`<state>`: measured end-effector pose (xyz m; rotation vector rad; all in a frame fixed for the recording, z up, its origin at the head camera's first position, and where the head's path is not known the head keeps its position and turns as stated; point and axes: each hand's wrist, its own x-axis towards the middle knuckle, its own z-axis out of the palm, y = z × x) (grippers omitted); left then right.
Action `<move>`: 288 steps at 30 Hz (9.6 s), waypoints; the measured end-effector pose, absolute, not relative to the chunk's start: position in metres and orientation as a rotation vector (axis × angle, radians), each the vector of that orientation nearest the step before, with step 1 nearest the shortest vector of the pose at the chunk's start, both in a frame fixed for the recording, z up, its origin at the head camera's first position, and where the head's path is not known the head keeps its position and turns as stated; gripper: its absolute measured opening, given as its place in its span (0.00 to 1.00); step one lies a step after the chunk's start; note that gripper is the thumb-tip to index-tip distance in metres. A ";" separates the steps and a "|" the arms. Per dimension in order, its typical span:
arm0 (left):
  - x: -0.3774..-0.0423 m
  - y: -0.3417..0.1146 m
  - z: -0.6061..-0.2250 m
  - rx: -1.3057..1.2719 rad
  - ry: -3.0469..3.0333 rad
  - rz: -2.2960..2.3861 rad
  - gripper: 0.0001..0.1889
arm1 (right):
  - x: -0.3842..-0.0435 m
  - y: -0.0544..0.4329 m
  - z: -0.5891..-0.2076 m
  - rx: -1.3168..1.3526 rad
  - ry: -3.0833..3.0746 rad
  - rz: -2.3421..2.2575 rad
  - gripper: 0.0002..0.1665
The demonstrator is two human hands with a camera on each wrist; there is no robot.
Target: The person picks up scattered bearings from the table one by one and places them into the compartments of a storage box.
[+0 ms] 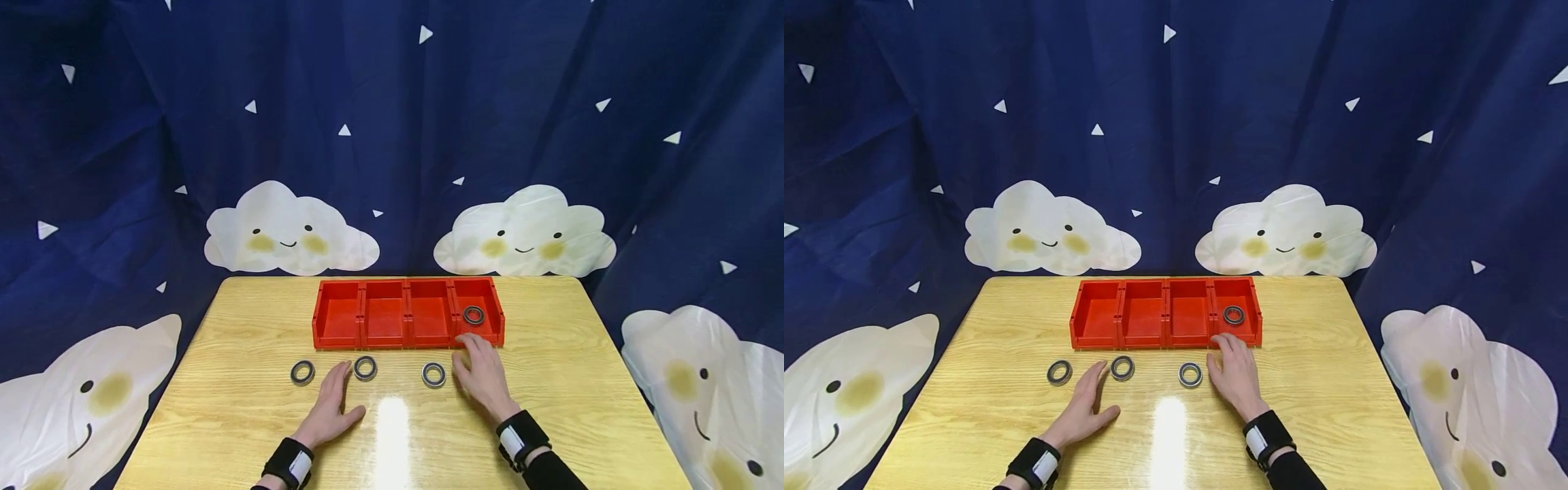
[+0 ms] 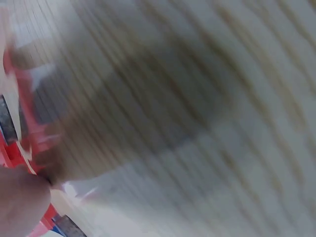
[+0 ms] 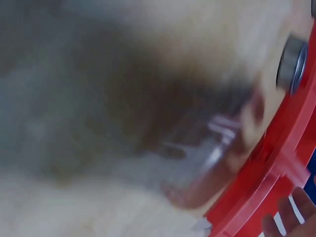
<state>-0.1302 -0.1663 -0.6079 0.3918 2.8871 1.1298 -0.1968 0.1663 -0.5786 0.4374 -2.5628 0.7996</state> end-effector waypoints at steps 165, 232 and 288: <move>-0.144 -0.144 -0.592 0.344 2.892 1.335 0.45 | -0.260 0.125 -0.545 0.456 -2.524 0.519 0.15; -0.138 -0.148 -0.595 0.380 2.860 1.339 0.44 | -0.289 0.102 -0.561 0.360 -2.957 0.044 0.15; -0.161 -0.140 -0.598 0.264 3.129 0.931 0.37 | -0.204 0.145 -0.595 0.082 -2.343 1.988 0.11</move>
